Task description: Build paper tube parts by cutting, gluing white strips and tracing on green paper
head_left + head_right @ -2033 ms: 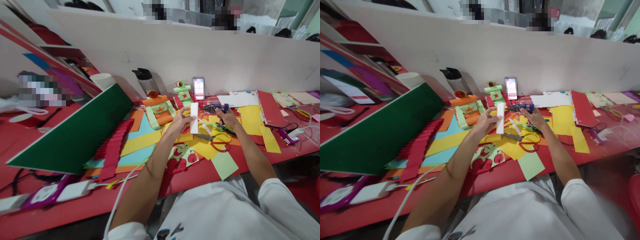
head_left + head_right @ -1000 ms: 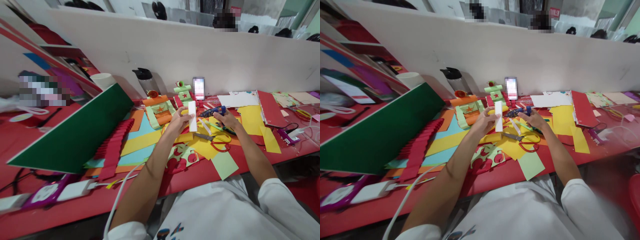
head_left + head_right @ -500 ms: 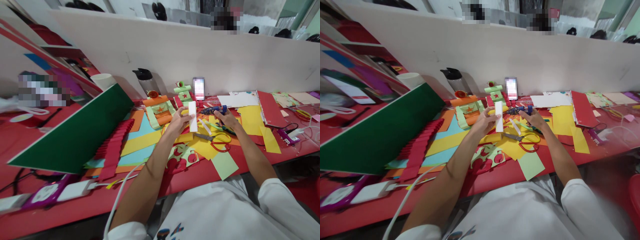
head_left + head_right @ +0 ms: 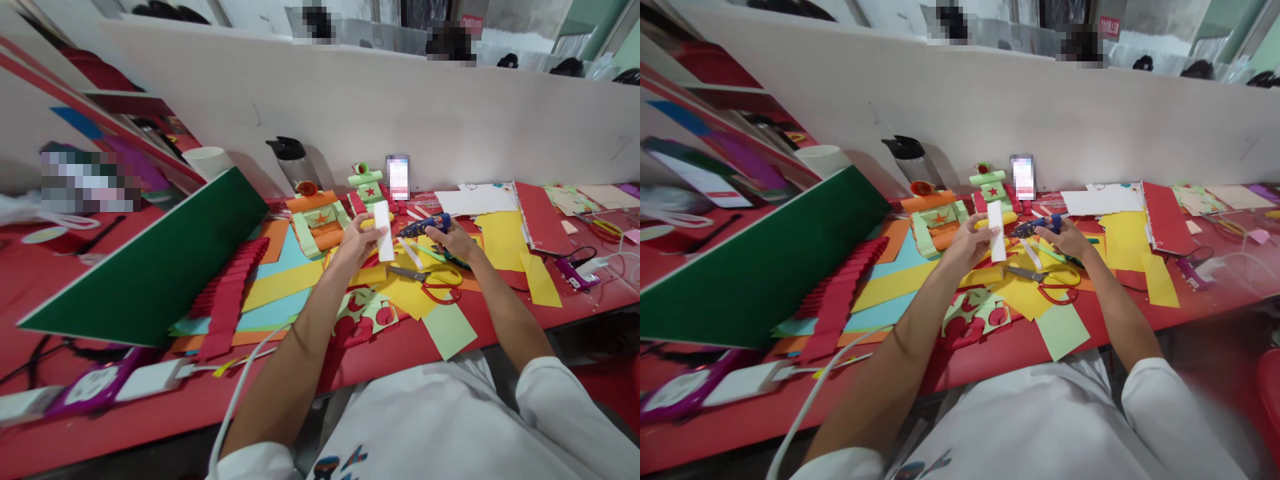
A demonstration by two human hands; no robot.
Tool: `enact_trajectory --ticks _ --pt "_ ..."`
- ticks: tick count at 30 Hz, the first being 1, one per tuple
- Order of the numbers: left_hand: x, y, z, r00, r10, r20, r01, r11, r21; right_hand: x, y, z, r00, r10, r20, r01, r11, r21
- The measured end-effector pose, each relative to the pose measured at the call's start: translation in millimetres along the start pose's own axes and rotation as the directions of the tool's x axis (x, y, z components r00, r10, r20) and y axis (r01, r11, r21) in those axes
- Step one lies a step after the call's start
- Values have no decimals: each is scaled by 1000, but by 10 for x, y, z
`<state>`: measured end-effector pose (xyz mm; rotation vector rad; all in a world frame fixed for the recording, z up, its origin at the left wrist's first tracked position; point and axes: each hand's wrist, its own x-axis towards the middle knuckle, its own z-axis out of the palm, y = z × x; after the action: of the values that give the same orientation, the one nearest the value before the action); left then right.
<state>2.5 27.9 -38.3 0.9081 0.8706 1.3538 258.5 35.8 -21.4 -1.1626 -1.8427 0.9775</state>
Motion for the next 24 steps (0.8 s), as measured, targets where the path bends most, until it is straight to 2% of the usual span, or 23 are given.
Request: enact_trajectory --ticks 4,11,18,24 --pt "-11 5 12 1000 -1 3 1 1000 1 5 -7 22 999 -7 -43 7 1000 13" --pt "23 -11 -22 1000 5 -24 -6 1000 -22 -24 10 -20 999 -11 44 13 999 -44" --pt "-2 13 13 1000 -3 -13 2 999 -33 -9 -1 16 1000 7 -6 -7 1000 0" --pt "11 11 0 998 -12 -61 8 998 -60 -23 29 -50 997 -2 76 8 997 -81"
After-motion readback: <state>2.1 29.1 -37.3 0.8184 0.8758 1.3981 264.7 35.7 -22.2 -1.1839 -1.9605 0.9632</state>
